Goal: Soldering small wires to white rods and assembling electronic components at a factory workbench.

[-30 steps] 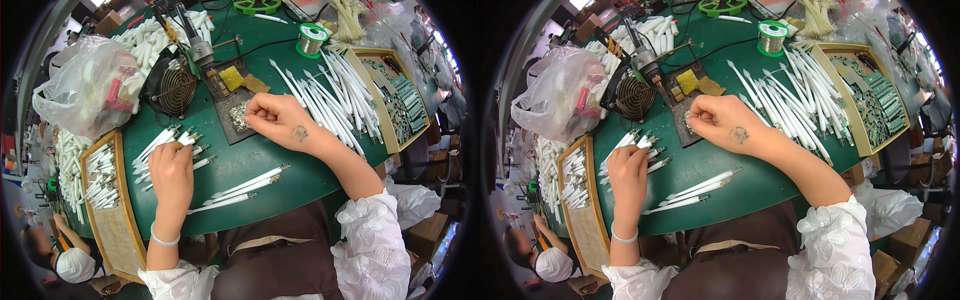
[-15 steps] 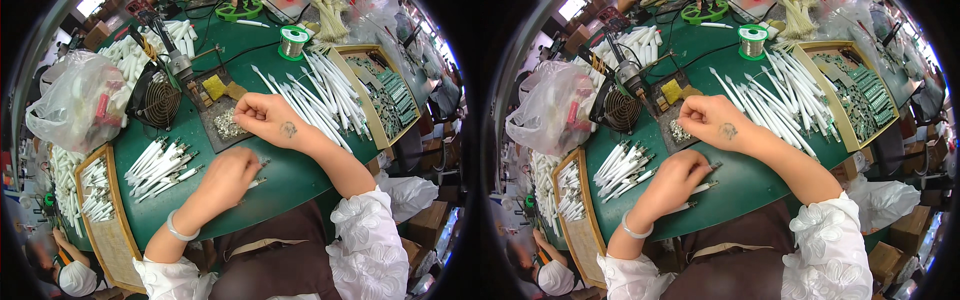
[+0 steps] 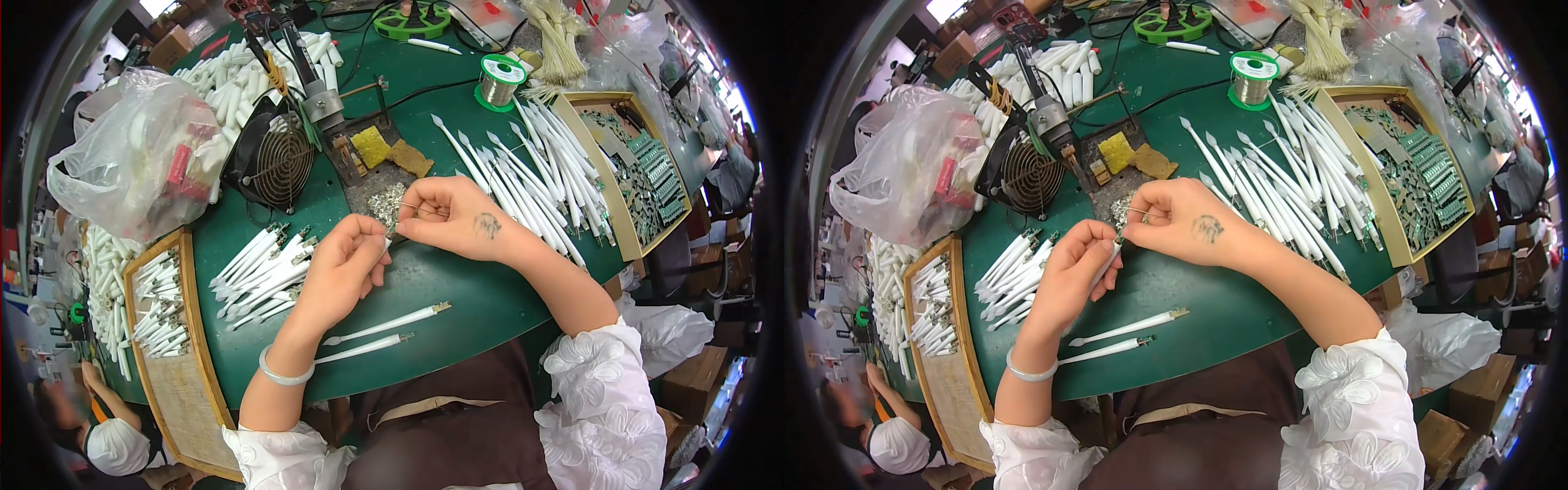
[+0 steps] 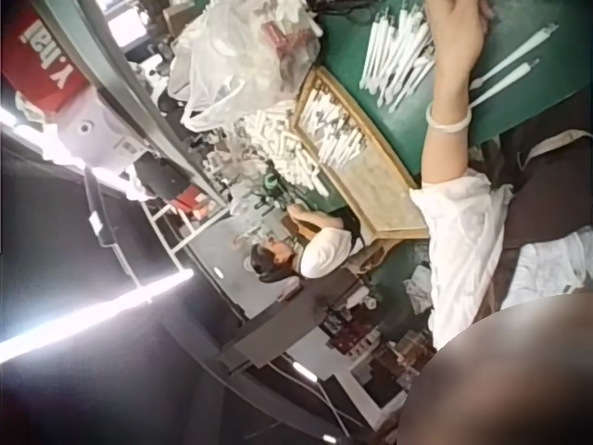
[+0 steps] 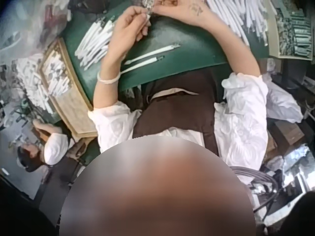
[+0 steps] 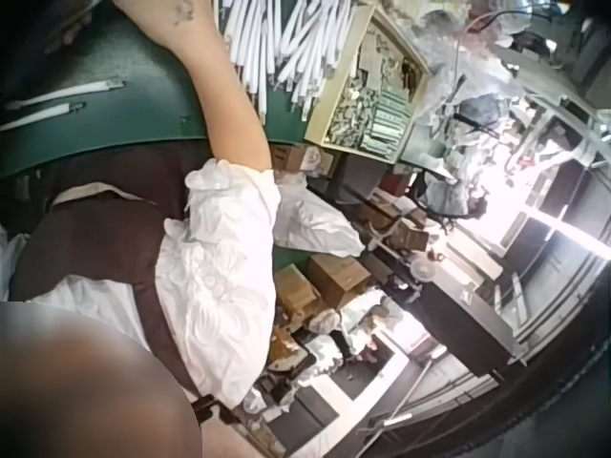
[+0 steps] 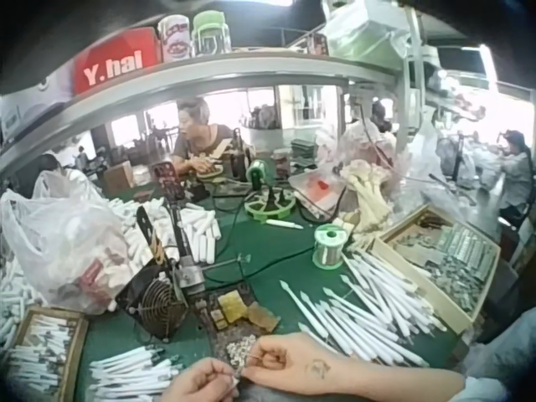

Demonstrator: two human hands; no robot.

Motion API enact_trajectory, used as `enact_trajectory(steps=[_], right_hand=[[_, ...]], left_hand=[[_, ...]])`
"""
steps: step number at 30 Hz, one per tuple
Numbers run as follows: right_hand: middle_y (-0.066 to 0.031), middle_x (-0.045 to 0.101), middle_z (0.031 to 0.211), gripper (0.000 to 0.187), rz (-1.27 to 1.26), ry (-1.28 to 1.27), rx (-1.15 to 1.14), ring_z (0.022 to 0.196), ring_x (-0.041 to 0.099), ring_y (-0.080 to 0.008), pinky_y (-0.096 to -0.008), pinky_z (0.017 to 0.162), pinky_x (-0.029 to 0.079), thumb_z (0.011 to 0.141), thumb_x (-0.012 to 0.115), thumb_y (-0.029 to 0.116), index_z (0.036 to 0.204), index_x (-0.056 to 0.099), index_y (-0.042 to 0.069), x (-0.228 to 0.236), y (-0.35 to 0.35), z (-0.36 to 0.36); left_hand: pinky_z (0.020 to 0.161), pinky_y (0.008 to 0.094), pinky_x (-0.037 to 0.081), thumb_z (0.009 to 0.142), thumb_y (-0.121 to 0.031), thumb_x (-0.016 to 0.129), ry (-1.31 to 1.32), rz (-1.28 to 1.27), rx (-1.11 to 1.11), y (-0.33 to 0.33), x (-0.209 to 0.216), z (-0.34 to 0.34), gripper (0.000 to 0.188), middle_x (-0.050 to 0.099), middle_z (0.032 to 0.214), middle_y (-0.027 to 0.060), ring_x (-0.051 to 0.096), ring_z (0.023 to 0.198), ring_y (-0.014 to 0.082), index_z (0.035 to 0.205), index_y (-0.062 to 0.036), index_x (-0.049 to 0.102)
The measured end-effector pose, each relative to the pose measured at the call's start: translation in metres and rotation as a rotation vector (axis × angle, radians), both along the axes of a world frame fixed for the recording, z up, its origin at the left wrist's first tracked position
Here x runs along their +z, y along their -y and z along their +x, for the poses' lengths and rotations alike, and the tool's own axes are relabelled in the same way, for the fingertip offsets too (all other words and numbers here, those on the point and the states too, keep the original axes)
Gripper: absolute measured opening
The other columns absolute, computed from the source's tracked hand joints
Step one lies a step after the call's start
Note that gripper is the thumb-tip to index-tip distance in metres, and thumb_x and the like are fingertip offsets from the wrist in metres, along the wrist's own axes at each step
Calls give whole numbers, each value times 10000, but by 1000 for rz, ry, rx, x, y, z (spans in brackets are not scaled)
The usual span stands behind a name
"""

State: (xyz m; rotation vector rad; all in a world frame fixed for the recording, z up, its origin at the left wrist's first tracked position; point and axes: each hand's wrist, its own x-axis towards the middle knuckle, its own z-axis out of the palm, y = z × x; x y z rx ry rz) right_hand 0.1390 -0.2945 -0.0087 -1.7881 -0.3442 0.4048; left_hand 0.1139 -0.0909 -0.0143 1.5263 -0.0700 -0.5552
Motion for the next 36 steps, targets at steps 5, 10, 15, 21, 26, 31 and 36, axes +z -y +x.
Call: enact_trajectory(steps=[5, 10, 15, 21, 26, 31, 36], right_hand=[[85, 404, 583, 115, 29, -12, 0, 534, 335, -1, -199, 490, 269, 822, 659, 95, 813, 572, 21, -2, -3, 0], [87, 395, 582, 98, 32, 2, -3, 532, 325, 0, -203, 486, 264, 825, 646, 83, 820, 570, 21, -3, -4, 0], [87, 388, 582, 88, 24, 22, -5, 533, 323, -1, -202, 488, 267, 825, 640, 77, 815, 573, 22, -6, -6, 0], [86, 392, 582, 91, 8, 40, -28, 539, 332, -5, -203, 490, 277, 830, 641, 83, 817, 574, 23, -6, -10, -2], [76, 414, 598, 88, 10, 70, -63, 540, 347, -10, -199, 495, 298, 839, 631, 83, 820, 572, 21, -9, -13, -3], [61, 439, 624, 87, 88, 69, -173, 566, 384, -8, -198, 499, 324, 843, 623, 82, 824, 567, 19, -3, -16, -2], [0, 482, 625, 79, -46, 522, -182, 548, 440, -60, -227, 490, 358, 824, 619, 53, 789, 570, 0, -6, -16, -2]], left_hand=[[444, 177, 329, 913, -128, 530, -34, -58, 54, 3, 0, 0, 123, 566, 751, 20, 482, 554, 46, 986, -29, 522], [449, 179, 330, 895, -129, 567, 5, -7, 76, 7, -1, 1, 115, 561, 718, 12, 470, 528, 44, 945, -31, 534], [445, 186, 346, 884, -105, 576, 61, 39, 130, 11, -4, -1, 88, 563, 682, 7, 469, 508, 41, 891, -22, 546], [440, 189, 365, 852, -65, 559, 142, 80, 192, 15, -9, -1, 58, 560, 638, -2, 473, 482, 41, 835, -10, 558], [440, 180, 352, 844, 4, 477, 201, 113, 231, 17, -12, -1, 68, 556, 663, 18, 468, 484, 56, 837, -16, 542], [427, 189, 343, 837, -33, 528, 128, -3, 286, 10, -10, 7, 46, 570, 637, 19, 463, 467, 51, 802, -15, 552], [426, 187, 337, 828, -29, 527, 82, 8, 270, 10, -3, 15, 43, 580, 640, 31, 466, 466, 55, 802, -15, 559]])
